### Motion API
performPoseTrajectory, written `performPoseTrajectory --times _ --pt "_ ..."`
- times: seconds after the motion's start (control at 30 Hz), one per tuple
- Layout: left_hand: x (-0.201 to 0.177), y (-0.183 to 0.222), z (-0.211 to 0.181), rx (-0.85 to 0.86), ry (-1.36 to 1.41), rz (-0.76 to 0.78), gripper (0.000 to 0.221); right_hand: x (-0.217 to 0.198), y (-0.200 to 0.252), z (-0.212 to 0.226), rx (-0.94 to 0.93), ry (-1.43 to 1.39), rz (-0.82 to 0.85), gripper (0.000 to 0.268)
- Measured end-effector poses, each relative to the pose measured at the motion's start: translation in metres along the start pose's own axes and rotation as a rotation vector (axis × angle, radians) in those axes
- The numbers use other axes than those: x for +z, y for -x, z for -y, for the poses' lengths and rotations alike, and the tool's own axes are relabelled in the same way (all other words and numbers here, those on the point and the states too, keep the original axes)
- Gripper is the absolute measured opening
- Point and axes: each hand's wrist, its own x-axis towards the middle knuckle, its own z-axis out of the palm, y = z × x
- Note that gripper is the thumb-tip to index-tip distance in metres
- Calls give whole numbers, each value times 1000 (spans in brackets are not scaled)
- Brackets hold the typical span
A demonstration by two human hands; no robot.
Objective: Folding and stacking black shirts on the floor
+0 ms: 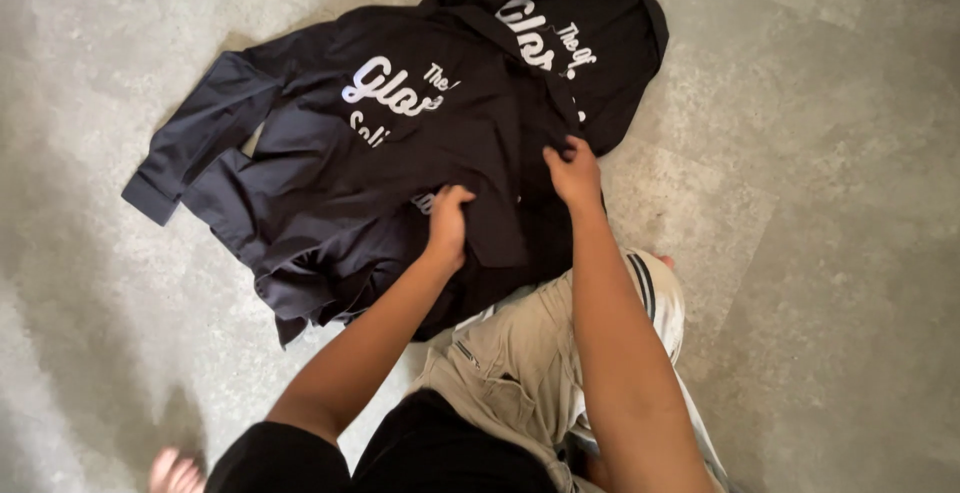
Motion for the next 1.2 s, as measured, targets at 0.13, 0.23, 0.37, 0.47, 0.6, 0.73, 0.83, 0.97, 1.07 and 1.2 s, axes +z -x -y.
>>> performPoseTrajectory --times 0.13,0.23,0.37,0.47,0.6,0.73,0.83,0.97,1.07,1.2 --pt "5 -23 54 101 -383 100 45 -17 71 73 19 -309 93 57" --pt "23 -4 72 70 -463 267 36 -27 92 92 105 -391 248 66" --pt "33 58 20 -130 -217 381 63 -18 59 52 222 -377 165 57" --pt "19 34 33 -325 91 289 86 -10 43 37 232 -420 102 52" --pt "-15 -54 75 -239 391 -160 54 3 31 20 151 -566 116 43" --pt "7 -7 -59 173 357 -390 38 -9 44 40 35 -931 419 49" --pt "3 11 -111 174 613 -46 80 -34 67 59 -66 -1146 457 59" --pt "-49 -55 -79 213 478 232 96 -9 25 14 92 -489 -54 60" --pt "-80 -109 -27 153 330 59 79 7 3 -12 104 -166 -88 68" --pt "-91 -109 6 348 -294 -407 29 2 14 -14 164 189 29 87"
